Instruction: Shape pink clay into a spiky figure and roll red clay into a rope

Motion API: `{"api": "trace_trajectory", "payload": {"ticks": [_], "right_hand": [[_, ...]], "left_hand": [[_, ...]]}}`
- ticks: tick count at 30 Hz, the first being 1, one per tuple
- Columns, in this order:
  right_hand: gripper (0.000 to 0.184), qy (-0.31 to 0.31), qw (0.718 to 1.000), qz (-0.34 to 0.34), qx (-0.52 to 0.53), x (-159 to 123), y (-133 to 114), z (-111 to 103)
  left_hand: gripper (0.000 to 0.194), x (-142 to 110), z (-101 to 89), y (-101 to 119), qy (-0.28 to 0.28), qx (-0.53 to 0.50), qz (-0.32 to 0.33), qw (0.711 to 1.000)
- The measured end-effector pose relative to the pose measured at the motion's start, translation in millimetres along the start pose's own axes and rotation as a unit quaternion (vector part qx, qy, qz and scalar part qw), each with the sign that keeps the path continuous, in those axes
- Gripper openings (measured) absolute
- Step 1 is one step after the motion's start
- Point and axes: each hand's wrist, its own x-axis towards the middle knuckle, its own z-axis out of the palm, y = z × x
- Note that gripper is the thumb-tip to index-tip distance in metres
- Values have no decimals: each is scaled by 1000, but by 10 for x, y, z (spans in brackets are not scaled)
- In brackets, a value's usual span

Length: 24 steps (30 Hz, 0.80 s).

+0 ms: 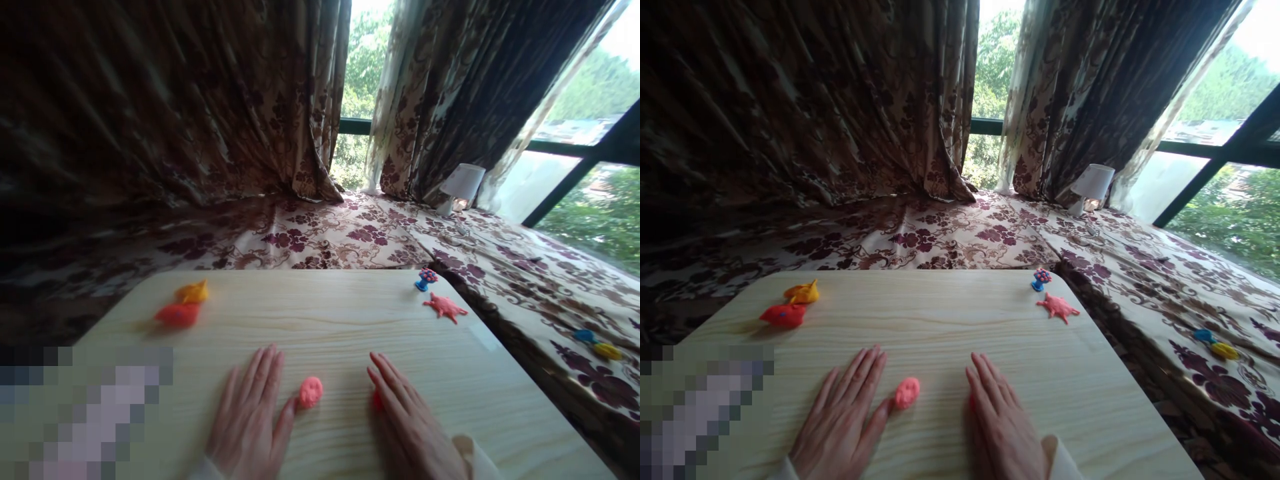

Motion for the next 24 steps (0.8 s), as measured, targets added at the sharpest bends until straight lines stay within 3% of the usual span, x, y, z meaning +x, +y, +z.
{"api": "trace_trajectory", "payload": {"ticks": [2, 4, 6, 9, 11, 14, 17, 20, 24], "right_hand": [[47, 31, 998, -55, -11, -62, -196, 53], [46, 12, 997, -78, 24, 109, -321, 90], [47, -46, 994, -6, 103, 431, -313, 102], [49, -25, 989, 89, 114, 891, -60, 93], [45, -7, 982, 142, 126, 1029, 194, 80], [41, 4, 971, 169, 167, 950, 542, 31], [44, 24, 961, 173, 215, 703, 704, -68], [44, 41, 954, 165, 249, 506, 637, -156], [26, 43, 957, 110, 264, 439, 432, -159]], "left_hand": [[72, 4, 11, 6, -6, -5, -5, 1000], [71, 10, 18, 11, -9, -6, -8, 1000], [71, 15, 21, 10, -7, -6, -7, 1000], [66, 14, 28, -9, -2, -8, -5, 1000], [59, 12, 31, -29, 10, -24, -20, 999], [47, 28, 8, -28, 43, -76, -59, 994], [41, 89, -56, 64, 58, -121, -70, 988], [40, 177, -119, 217, 45, -139, -79, 986], [37, 260, -153, 384, -3, -163, -85, 983]]}}
